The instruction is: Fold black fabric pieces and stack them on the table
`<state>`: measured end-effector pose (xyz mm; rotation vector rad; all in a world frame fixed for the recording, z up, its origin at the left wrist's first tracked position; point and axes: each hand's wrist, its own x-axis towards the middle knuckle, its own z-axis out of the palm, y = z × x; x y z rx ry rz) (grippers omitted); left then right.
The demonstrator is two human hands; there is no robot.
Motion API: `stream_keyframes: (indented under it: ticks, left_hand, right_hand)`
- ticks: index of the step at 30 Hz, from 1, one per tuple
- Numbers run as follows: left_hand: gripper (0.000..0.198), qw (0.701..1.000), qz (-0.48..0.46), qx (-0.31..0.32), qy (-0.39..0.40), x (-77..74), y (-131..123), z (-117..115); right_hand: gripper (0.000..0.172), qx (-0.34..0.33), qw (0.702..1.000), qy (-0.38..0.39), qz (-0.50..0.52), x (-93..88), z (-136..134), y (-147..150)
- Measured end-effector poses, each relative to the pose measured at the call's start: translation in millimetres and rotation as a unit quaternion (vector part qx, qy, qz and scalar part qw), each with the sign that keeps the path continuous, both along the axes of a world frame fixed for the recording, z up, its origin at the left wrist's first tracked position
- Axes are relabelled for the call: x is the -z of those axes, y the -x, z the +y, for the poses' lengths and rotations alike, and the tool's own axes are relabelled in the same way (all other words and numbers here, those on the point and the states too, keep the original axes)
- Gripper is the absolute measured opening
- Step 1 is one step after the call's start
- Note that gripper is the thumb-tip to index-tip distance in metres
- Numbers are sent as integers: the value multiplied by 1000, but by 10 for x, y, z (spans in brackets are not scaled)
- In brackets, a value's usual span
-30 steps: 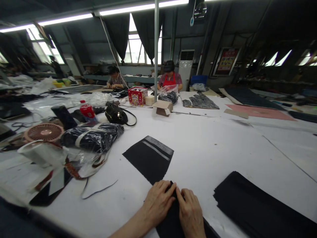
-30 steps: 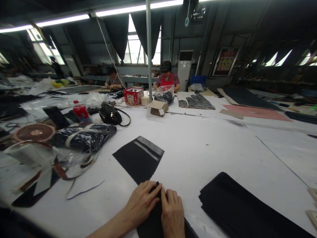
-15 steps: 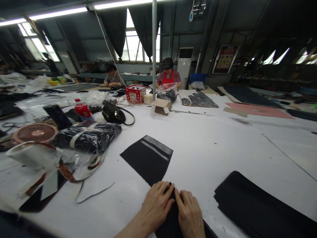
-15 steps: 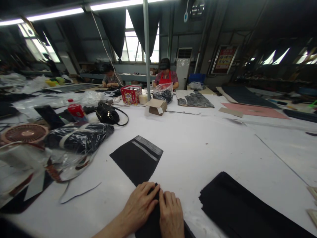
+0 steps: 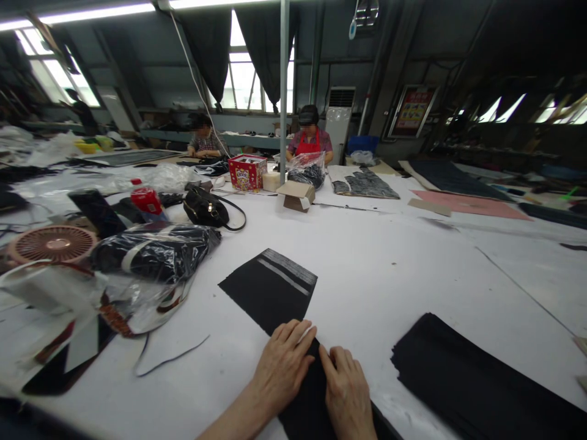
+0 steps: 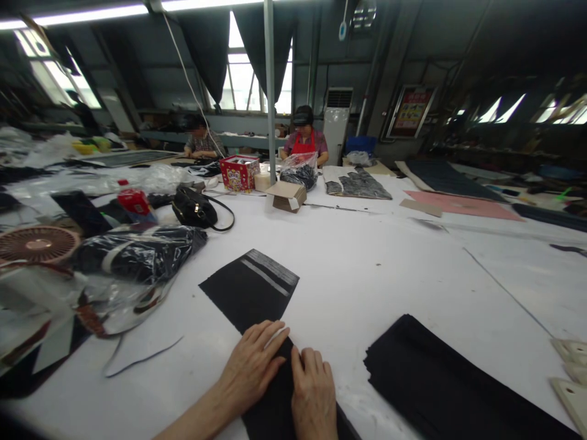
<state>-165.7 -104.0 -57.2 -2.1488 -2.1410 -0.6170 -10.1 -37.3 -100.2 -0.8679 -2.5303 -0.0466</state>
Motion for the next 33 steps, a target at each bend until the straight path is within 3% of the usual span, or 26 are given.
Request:
stream_keyframes:
  ticks: [3,7,19,25,33]
  left_hand:
    - [38,999,12,49,8,-17,19,41]
    - [30,998,23,54,25,42,46,80]
    - [45,992,86,86,30,-32,164,31]
    - [42,989,124,81,18,-101,58,27]
    - [34,986,130,102,15,12,-73,64]
  right_hand:
    - [38,10,1000,21,-7,-38,-5,82]
    - [38,11,999,39,-1,-73,5,107]
    - [41,-10,999,44,19,-54,-12,-192]
    - [41,-3,999,42,16,-102,-23,-191]
    - [38,-5,999,49,6,-123,-11,-227]
